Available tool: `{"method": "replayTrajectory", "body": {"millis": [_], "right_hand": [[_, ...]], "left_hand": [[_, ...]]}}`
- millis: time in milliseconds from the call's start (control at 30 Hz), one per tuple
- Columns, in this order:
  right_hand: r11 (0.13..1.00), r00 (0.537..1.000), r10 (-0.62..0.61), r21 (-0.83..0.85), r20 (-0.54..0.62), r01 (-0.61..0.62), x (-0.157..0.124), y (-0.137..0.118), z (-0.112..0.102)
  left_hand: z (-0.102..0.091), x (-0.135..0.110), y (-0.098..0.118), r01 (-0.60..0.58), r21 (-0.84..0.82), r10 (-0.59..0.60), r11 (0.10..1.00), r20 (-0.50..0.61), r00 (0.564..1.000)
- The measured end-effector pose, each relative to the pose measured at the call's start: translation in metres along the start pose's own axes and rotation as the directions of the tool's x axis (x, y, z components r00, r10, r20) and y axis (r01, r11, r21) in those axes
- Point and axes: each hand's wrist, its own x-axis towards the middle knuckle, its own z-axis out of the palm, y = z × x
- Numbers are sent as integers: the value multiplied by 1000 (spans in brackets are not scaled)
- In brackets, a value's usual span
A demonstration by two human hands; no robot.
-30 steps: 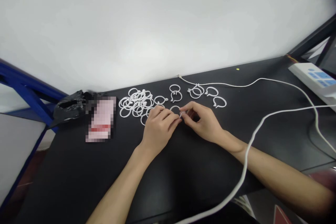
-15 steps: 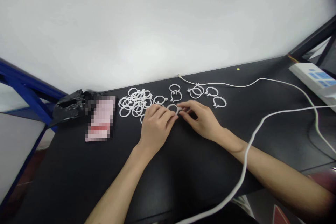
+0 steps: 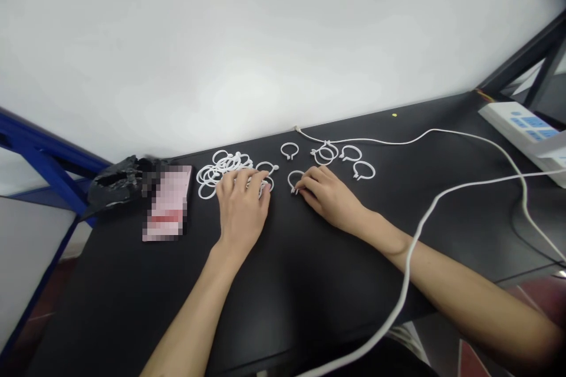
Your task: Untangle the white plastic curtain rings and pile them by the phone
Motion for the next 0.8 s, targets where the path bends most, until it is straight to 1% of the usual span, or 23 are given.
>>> {"method": "replayTrajectory", "body": {"millis": [67,133,200,367,433,500,567,700,800], "right_hand": [[992,1000,-26,126,0,26,-3,-3,-4],[967,1000,-30,255,-8,31,-5,-7,-7],[940,999,3,341,-34,8,-7,-10,-8],[905,979,137,422,-152,-61,-9,-13,-8],[894,983,119,446,-143,-43,-9,-13,-9],[881,994,59,474,-96,-7,-10,-14,-10],[870,997,33,493,-65,3,-11,-14,-11],[886,991,81,462,-108,-22,-11,-15,-9],[893,990,65,450,-128,-1,-11,-14,-8]], "left_hand": [[0,-1,3,-103,-66,106,992,30,994],[0,-2,5,-198,-125,208,972,67,976],[0,-2,6,-239,-178,255,955,73,964],[1,0,6,-203,-332,223,921,23,975],[2,0,6,-189,-390,219,901,34,975],[2,-1,7,-181,-434,230,883,63,971],[2,-1,10,-178,-461,246,870,92,965],[0,-1,15,-178,-478,268,860,126,955],[-1,-1,16,-181,-479,272,859,126,954]]}}
